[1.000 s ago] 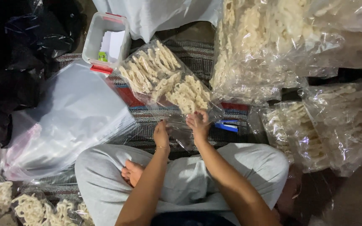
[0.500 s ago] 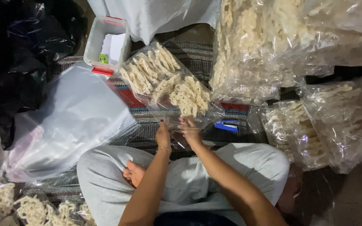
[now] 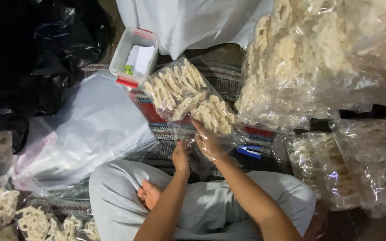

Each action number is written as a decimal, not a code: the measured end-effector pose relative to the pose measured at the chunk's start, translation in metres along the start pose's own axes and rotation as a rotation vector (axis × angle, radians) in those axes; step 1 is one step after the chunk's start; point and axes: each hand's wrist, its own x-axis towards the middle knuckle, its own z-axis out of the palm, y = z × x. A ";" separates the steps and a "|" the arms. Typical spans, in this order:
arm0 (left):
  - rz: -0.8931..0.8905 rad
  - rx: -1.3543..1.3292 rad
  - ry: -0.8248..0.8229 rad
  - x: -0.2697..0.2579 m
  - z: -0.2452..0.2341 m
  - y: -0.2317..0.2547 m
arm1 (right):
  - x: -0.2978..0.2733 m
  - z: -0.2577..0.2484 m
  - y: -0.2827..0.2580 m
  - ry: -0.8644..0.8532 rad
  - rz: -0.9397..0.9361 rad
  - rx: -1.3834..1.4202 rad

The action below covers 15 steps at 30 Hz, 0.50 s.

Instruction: A person is manually packing snacks into small plastic bags while sitting on the floor.

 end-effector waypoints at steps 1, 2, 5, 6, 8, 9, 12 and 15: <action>0.000 -0.022 0.023 0.003 0.001 -0.001 | 0.003 -0.029 -0.028 0.031 0.029 0.072; 0.003 -0.044 0.044 0.008 0.003 -0.001 | 0.007 -0.058 -0.056 0.065 0.056 0.144; 0.022 -0.004 0.042 0.048 -0.001 -0.048 | 0.009 -0.040 -0.006 -0.037 0.067 0.605; 0.025 -0.005 0.043 0.055 -0.002 -0.055 | 0.006 -0.044 -0.012 -0.037 0.065 0.607; 0.052 0.010 0.038 0.067 -0.002 -0.070 | 0.001 -0.052 -0.024 -0.081 -0.105 0.751; 0.055 0.009 0.037 0.055 -0.002 -0.062 | -0.007 -0.048 -0.011 -0.080 -0.108 0.751; 0.033 -0.005 0.024 0.024 -0.003 -0.035 | -0.036 -0.043 0.032 -0.407 0.285 0.868; 0.053 0.042 0.052 0.005 -0.014 -0.014 | -0.077 -0.066 0.066 -0.702 0.276 0.032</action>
